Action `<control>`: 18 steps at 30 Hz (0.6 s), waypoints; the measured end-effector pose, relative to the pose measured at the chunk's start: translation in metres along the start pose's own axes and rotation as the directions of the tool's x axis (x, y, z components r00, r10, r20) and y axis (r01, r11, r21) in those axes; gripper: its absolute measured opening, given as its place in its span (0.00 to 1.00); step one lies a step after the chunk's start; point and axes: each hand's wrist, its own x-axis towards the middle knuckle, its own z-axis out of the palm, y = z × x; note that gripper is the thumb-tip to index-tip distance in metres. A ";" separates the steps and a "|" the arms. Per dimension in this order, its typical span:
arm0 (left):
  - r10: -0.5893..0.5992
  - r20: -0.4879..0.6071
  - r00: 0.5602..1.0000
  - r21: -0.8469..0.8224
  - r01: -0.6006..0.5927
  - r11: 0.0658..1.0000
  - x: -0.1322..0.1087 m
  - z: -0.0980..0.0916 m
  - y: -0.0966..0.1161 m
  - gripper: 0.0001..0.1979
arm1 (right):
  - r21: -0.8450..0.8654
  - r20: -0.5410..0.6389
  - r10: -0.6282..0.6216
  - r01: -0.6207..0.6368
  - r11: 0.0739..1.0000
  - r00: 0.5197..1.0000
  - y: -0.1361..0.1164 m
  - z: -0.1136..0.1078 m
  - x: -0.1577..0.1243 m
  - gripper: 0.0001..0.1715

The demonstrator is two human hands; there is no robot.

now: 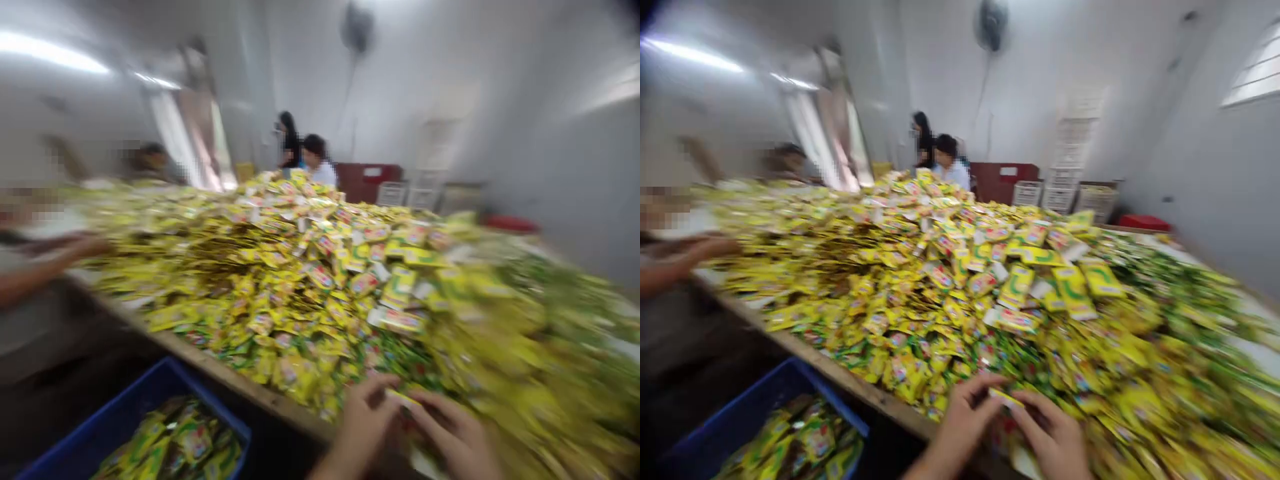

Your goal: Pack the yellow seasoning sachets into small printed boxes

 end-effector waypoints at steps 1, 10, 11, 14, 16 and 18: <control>0.019 0.079 0.997 -0.014 -0.018 1.000 0.003 0.001 -0.004 0.14 | 0.104 0.032 0.028 -0.032 0.994 0.999 0.000 -0.004 -0.001 0.20; 0.516 0.399 0.758 0.186 -0.618 0.764 0.025 -0.024 -0.049 0.12 | 0.012 -0.177 -0.308 0.315 0.949 0.935 0.010 0.001 -0.017 0.10; 0.553 0.426 0.716 0.182 -0.667 0.723 0.023 -0.024 -0.052 0.14 | -0.022 -0.174 -0.347 0.348 0.937 0.922 0.011 0.002 -0.023 0.12; 0.609 0.469 0.640 0.143 -0.735 0.663 0.020 -0.016 -0.057 0.18 | -0.080 -0.102 -0.398 0.391 0.917 0.912 0.013 -0.002 -0.032 0.15; 0.589 0.469 0.658 0.151 -0.717 0.681 0.020 -0.014 -0.052 0.17 | -0.081 -0.044 -0.378 0.373 0.924 0.925 0.013 -0.013 -0.023 0.13; 0.555 0.375 0.743 0.221 -0.653 0.724 0.018 -0.026 -0.040 0.14 | -0.135 -0.070 -0.335 0.323 0.937 0.940 0.011 -0.030 -0.002 0.11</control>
